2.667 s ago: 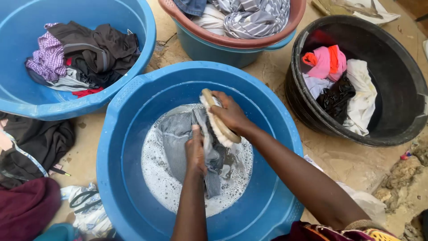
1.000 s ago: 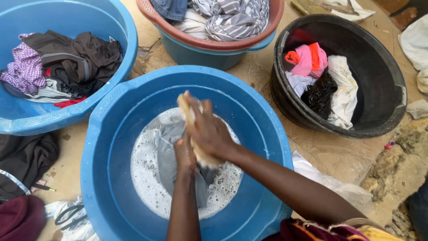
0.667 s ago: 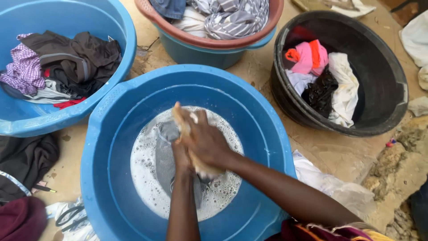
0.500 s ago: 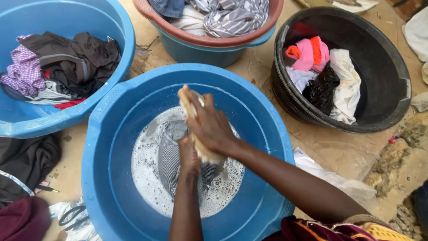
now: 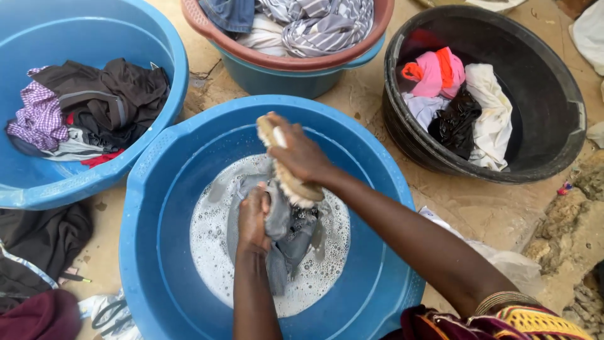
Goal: Hand-washing clothes in a basin using a scrub brush and soapy water
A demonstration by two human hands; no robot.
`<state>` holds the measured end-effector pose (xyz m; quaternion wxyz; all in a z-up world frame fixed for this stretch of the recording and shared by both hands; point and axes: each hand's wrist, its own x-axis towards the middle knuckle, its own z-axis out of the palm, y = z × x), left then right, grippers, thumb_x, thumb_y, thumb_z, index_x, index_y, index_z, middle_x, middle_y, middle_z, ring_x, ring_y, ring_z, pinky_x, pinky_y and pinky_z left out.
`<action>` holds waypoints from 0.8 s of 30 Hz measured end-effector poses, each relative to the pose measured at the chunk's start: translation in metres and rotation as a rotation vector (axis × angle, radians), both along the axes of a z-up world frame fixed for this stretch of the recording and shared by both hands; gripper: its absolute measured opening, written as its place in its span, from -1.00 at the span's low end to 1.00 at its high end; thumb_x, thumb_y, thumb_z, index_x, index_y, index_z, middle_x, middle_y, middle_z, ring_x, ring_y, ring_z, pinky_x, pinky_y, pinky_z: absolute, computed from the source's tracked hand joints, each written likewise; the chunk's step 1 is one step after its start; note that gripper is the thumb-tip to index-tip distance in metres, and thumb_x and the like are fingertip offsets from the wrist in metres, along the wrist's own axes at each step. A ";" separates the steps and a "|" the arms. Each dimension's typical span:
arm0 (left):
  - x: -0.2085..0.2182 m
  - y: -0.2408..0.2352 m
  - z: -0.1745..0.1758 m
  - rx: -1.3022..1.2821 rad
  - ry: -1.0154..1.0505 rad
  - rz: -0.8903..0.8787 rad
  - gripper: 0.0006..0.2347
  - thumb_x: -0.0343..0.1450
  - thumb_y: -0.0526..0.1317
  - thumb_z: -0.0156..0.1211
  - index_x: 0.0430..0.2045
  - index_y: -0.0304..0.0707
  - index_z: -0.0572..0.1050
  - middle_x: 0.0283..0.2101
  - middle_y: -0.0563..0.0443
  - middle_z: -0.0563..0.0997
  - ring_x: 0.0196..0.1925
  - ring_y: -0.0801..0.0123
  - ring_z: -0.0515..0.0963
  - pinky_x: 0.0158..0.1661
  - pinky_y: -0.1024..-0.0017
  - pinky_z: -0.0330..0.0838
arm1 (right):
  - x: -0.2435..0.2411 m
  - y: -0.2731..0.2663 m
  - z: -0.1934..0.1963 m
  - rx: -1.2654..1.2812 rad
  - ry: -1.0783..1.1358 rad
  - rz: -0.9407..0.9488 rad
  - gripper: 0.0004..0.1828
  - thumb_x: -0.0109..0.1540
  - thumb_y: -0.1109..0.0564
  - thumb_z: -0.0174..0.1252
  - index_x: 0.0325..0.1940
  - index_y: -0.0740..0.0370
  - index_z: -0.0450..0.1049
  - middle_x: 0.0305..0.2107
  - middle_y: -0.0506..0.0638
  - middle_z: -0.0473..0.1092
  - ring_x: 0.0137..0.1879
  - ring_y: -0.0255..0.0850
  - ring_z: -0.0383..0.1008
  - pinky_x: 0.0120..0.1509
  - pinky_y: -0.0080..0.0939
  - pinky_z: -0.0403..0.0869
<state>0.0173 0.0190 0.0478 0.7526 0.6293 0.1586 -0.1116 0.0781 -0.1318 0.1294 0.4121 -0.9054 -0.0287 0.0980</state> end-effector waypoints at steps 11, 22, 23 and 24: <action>-0.003 0.038 -0.024 -0.004 0.341 0.242 -0.62 0.56 -0.03 -0.22 -0.17 -0.26 0.58 -0.12 -0.06 0.54 0.06 0.44 0.48 -0.02 0.60 0.43 | -0.037 -0.017 -0.124 -0.405 0.233 0.308 -0.03 0.29 0.29 0.12 0.62 0.08 -0.32 0.26 0.52 0.06 -0.27 0.26 0.56 -0.24 0.17 0.46; -0.015 0.004 -0.055 -0.085 0.133 0.179 -0.59 0.38 -0.23 0.28 0.15 -0.07 0.46 -0.51 -0.14 0.59 -0.40 0.28 0.63 -0.39 0.51 0.53 | -0.089 0.005 0.085 0.069 0.202 0.410 -0.24 0.13 0.08 0.25 0.40 0.25 0.25 0.17 0.54 0.33 0.15 0.69 0.36 0.20 0.61 0.35; -0.016 -0.005 -0.057 -0.101 0.096 0.171 -0.53 0.35 -0.26 0.35 0.20 -0.04 0.44 -0.57 -0.16 0.60 -0.47 0.26 0.65 -0.45 0.49 0.54 | -0.085 0.005 0.084 0.049 0.117 0.335 -0.26 0.13 0.10 0.25 0.39 0.28 0.28 0.14 0.54 0.34 0.10 0.69 0.38 0.16 0.64 0.38; -0.016 -0.011 -0.060 -0.104 0.086 0.181 -0.53 0.35 -0.26 0.35 0.20 -0.04 0.44 -0.57 -0.16 0.60 -0.47 0.26 0.65 -0.45 0.49 0.54 | -0.080 -0.002 0.061 0.045 0.109 0.345 -0.26 0.13 0.10 0.25 0.39 0.28 0.28 0.14 0.54 0.34 0.10 0.69 0.38 0.16 0.64 0.38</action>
